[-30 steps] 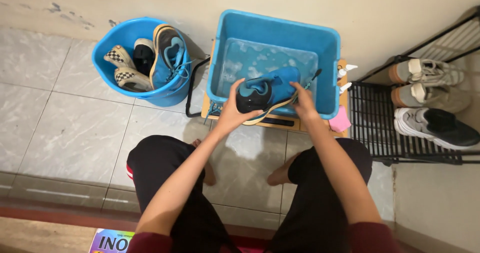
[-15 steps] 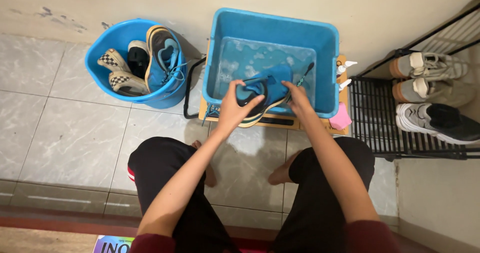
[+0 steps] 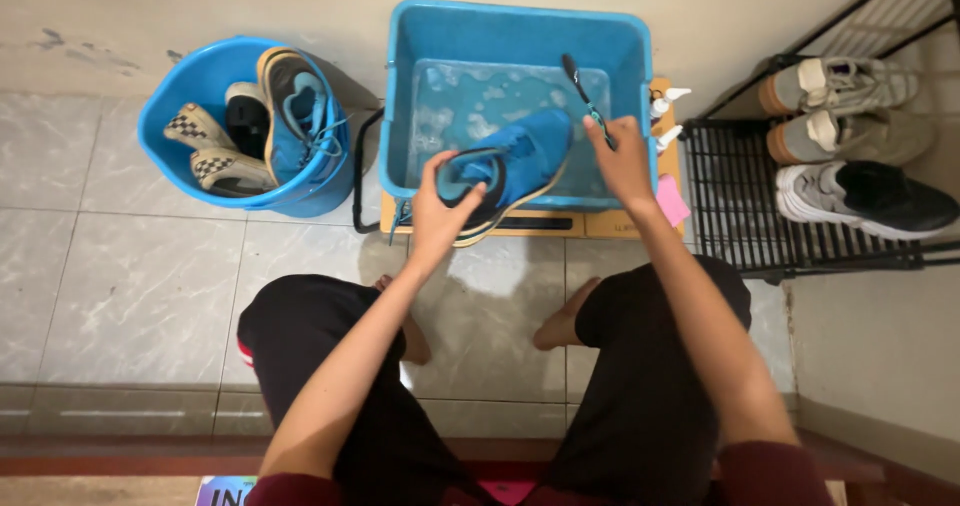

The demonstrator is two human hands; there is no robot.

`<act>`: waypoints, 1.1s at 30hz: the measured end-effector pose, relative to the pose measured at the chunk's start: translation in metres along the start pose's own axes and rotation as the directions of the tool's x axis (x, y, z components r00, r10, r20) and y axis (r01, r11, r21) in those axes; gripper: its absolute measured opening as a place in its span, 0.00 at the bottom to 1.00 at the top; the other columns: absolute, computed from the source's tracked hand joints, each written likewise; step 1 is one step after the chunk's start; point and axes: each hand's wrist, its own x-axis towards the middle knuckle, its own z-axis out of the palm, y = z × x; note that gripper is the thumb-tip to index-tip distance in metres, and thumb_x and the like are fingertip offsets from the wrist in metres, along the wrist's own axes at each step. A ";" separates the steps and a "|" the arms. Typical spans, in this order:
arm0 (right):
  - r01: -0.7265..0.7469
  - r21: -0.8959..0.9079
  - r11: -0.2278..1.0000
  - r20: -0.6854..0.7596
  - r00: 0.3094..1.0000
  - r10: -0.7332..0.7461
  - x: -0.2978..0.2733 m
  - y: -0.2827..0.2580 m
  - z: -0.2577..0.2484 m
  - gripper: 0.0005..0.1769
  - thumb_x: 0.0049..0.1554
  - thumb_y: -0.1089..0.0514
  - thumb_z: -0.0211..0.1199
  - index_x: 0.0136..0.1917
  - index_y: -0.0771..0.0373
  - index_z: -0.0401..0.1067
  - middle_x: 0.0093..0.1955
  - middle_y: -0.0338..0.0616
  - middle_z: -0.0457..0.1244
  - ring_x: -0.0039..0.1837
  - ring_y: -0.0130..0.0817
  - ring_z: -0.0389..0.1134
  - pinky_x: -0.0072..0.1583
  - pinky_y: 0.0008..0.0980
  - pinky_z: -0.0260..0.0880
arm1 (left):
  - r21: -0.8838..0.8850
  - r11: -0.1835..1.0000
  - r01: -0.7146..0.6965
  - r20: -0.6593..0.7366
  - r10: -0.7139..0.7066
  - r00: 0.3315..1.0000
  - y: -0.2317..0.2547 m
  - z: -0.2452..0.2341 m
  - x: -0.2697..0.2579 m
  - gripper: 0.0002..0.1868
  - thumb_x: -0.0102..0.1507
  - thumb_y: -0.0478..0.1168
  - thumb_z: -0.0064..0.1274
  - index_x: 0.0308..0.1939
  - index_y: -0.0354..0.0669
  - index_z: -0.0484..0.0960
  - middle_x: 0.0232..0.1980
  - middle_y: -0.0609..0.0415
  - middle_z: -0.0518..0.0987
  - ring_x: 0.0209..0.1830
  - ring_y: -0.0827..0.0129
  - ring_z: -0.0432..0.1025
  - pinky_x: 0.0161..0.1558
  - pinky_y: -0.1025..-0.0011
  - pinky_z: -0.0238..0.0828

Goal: Hand-washing a blue and black sneaker using a brush and soapy water in a plastic basin.

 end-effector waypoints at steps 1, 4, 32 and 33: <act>-0.003 -0.004 1.000 -0.008 1.000 0.003 -0.005 -0.005 -0.012 0.26 0.71 0.39 0.59 0.42 0.60 0.75 0.50 0.47 0.58 0.60 0.52 0.65 0.66 0.45 0.64 | -0.003 1.000 -0.004 0.009 0.004 1.000 0.004 0.000 -0.001 0.35 0.55 0.47 0.68 0.65 0.52 0.72 0.61 0.37 0.79 0.64 0.42 0.71 0.64 0.51 0.68; -0.033 -0.011 0.999 0.176 0.984 0.035 -0.021 -0.006 -0.029 0.24 0.70 0.38 0.57 0.51 0.62 0.74 0.48 0.53 0.66 0.60 0.53 0.69 0.63 0.50 0.66 | 0.046 0.994 0.096 0.023 -0.098 0.995 0.011 0.001 -0.004 0.39 0.55 0.54 0.69 0.67 0.50 0.72 0.61 0.37 0.79 0.65 0.45 0.71 0.66 0.54 0.67; 0.101 -0.180 0.978 0.363 0.931 -0.030 -0.102 -0.078 0.020 0.22 0.70 0.45 0.47 0.50 0.63 0.73 0.38 0.61 0.69 0.45 0.58 0.73 0.47 0.50 0.69 | -0.087 0.986 0.140 -0.184 -0.155 0.971 0.002 0.007 0.015 0.30 0.63 0.53 0.62 0.63 0.39 0.78 0.61 0.40 0.79 0.68 0.45 0.68 0.69 0.45 0.58; 0.145 -0.275 0.950 0.399 0.917 -0.025 -0.103 -0.088 0.017 0.24 0.70 0.44 0.45 0.54 0.64 0.73 0.40 0.61 0.70 0.47 0.58 0.74 0.50 0.53 0.70 | -0.065 0.989 0.131 -0.204 -0.142 0.969 0.002 0.008 0.014 0.29 0.62 0.51 0.63 0.62 0.40 0.79 0.61 0.40 0.79 0.68 0.46 0.68 0.69 0.45 0.58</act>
